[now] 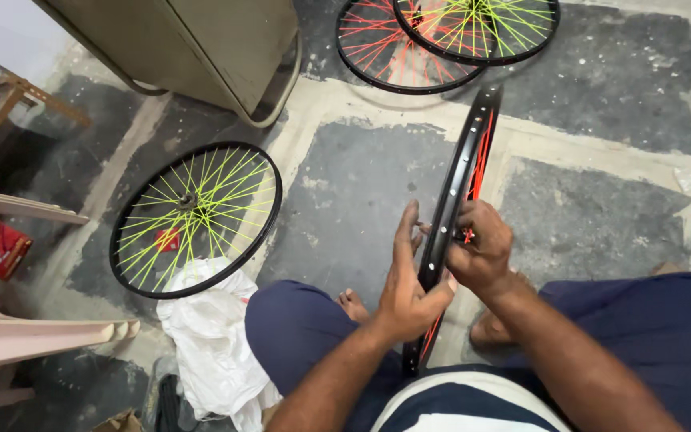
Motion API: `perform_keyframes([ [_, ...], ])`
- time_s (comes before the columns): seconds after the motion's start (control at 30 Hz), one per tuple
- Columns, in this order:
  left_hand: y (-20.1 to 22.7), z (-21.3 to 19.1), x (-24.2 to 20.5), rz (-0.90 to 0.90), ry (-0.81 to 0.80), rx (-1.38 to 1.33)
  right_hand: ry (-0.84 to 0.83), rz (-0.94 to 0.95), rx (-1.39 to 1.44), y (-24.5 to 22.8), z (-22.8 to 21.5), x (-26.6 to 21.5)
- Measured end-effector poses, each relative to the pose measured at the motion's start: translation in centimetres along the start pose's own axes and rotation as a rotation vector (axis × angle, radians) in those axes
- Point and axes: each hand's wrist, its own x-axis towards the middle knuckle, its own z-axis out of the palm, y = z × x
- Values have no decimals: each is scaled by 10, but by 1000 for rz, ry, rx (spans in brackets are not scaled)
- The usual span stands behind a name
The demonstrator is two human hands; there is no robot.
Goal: The person sits on the floor and attaches a black rim strip to a bicycle wheel with red spokes. They hold the wheel with one hand and use the other to press the strip into the rim's channel, rotating the wheel to continue the process.
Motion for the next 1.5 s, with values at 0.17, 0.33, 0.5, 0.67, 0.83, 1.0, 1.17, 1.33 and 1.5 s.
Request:
perform_keyframes([
  [0.17,-5,-2,52,179,0,115,-264,228,591,6,-26,-4],
  [0.33,4,5,99,47,-122,-197,-386,494,941,30,-34,-8],
  [0.5,7,5,54,165,-74,-61,-393,550,640,27,-50,-24],
  [0.67,15,10,11,83,-3,1,-158,365,723,12,-52,-21],
  [0.83,13,6,34,296,38,287,-170,450,770,47,-24,-15],
  [1.0,11,3,41,113,-37,182,-87,931,1259,82,-7,-29],
  [1.17,5,-2,45,74,-66,4,-231,847,1308,92,-19,-22],
  [1.33,-5,-10,37,90,-70,61,-314,832,1188,56,-18,15],
  [1.5,-7,-10,32,73,-37,191,-118,784,439,8,17,6],
])
